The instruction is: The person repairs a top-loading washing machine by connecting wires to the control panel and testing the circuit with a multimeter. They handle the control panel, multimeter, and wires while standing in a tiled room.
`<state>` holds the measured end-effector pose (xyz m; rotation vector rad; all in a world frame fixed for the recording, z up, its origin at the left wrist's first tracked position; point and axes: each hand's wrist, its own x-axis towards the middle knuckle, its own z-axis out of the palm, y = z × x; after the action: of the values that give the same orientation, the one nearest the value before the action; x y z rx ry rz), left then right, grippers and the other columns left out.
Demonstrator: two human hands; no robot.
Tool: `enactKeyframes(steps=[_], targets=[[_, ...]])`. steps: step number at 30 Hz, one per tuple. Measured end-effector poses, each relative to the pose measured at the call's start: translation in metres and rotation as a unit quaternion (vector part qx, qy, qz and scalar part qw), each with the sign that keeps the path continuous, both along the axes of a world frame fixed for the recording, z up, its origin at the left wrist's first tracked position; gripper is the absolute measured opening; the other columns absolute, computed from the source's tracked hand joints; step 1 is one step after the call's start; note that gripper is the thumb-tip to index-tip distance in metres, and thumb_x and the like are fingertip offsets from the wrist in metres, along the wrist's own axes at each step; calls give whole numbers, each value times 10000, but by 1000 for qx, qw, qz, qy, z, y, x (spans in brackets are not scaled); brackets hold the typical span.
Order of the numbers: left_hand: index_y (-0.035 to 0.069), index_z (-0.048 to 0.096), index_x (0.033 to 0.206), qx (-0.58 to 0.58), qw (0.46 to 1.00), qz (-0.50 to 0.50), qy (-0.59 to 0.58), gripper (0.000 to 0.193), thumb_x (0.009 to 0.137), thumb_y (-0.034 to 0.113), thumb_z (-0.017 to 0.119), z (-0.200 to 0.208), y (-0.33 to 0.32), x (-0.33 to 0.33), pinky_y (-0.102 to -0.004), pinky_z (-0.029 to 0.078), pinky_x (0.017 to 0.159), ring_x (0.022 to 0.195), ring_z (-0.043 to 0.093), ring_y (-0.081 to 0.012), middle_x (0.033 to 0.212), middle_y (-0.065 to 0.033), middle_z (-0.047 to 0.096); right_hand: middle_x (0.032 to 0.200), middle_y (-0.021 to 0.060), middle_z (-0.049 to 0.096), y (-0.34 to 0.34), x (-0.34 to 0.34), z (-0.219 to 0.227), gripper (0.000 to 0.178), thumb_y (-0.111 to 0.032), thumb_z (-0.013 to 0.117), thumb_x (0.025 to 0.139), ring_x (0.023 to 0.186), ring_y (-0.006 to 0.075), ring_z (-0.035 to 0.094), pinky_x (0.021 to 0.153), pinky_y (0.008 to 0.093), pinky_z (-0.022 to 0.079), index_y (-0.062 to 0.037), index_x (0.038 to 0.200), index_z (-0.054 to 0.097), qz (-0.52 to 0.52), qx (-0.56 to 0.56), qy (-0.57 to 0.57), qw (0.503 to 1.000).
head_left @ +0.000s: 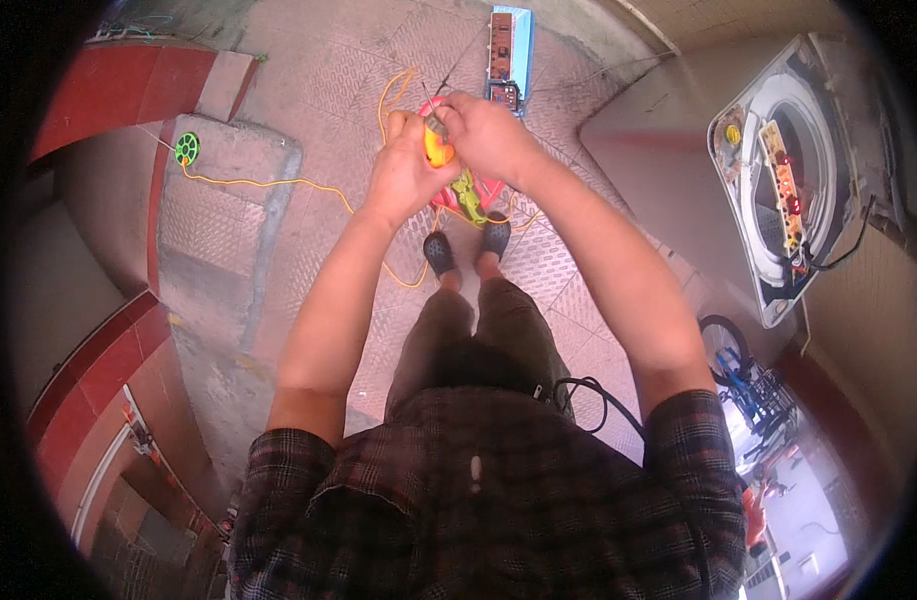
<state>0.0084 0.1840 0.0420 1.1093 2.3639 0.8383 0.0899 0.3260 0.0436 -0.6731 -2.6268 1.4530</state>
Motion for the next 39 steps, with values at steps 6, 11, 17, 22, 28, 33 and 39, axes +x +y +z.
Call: enactKeyframes(steps=[6,11,17,22,28,33,39], targets=[[-35,518,1163,-17,1000,23,-12,571,748,216,819,0,19,6,-478,531,891,1056,609,-449,1161,-242,526,902,284,696,-4,3,4,335,-284,510,1025,879,466,677,811,540,531,15,1000,660,-118,38,-13,992],[-31,543,1153,-9,999,-43,-15,567,749,256,816,1,16,0,-474,544,904,1065,631,-439,1182,-247,532,875,276,700,12,15,-1,343,-296,515,1021,858,460,684,794,540,538,8,972,668,-72,11,11,997],[-31,571,1121,-72,996,40,-34,535,766,273,831,-11,27,32,-492,544,901,1033,633,-452,1190,-248,538,882,253,698,14,23,-23,288,-254,536,1002,864,445,682,785,499,547,-12,997,692,-108,64,18,992],[-29,554,1154,-94,994,-17,-50,617,723,245,899,-53,-46,15,-469,510,924,1060,595,-420,1124,-248,551,1304,328,592,191,80,35,462,-352,469,1056,1262,370,588,1061,443,436,14,1320,569,-302,129,-24,944],[-55,543,1221,-77,997,8,12,694,717,253,909,-130,-38,-33,-433,470,1013,1100,569,-404,1232,-253,520,1048,205,642,120,71,68,363,-263,482,1069,975,266,643,888,371,498,28,1277,543,-276,32,72,958],[-29,576,1237,-160,987,-24,9,654,729,252,877,-185,1,-61,-423,504,1009,1133,586,-407,1311,-249,510,989,104,714,116,129,35,437,-304,507,1075,942,144,660,865,317,502,29,1353,560,-311,-2,125,942],[-20,548,1263,-216,974,-52,-43,699,729,305,860,-278,-10,-79,-437,512,1021,1251,565,-402,1380,-265,472,1093,22,664,101,203,3,388,-274,550,1075,981,76,534,899,241,425,-4,1351,588,-345,-83,79,932]])
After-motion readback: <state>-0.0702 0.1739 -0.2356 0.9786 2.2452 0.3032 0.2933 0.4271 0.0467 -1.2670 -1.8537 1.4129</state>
